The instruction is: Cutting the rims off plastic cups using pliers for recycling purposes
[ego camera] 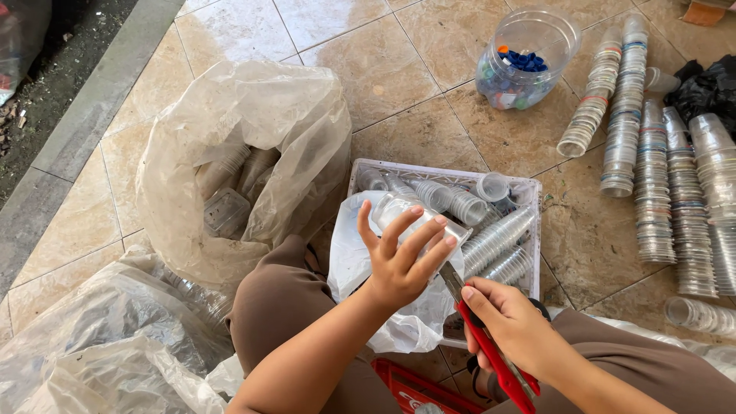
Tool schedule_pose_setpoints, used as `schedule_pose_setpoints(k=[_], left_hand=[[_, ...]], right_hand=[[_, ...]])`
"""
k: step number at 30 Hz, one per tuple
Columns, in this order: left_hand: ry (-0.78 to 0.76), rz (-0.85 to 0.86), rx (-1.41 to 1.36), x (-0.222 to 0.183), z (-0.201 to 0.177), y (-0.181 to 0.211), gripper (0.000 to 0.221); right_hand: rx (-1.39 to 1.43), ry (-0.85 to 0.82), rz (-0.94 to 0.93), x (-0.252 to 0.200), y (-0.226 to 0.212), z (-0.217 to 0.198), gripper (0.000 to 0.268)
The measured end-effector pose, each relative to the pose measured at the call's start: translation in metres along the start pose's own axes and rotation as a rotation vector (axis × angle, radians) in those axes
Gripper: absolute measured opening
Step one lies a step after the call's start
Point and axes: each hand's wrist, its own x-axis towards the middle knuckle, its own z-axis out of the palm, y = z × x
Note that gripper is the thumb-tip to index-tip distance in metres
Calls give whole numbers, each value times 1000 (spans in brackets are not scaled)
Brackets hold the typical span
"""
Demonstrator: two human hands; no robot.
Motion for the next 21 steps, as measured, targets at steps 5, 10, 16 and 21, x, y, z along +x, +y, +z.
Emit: schedule_pose_setpoints(k=[5,10,16,21], left_hand=[[18,-20,4,-3,6,-4,43],[-12,-42,-49,-6,6,1,34],[16,-38,-38,-6,7,2,38],[33,-37,6,-7,12,-6,32]], right_hand=[[-11,43,2,1,-6,0,34],[-7,42,-11,3,-6,2,35],[45,11,-15,6,-4,2,34],[64,8,-29,6,-1,4,35]])
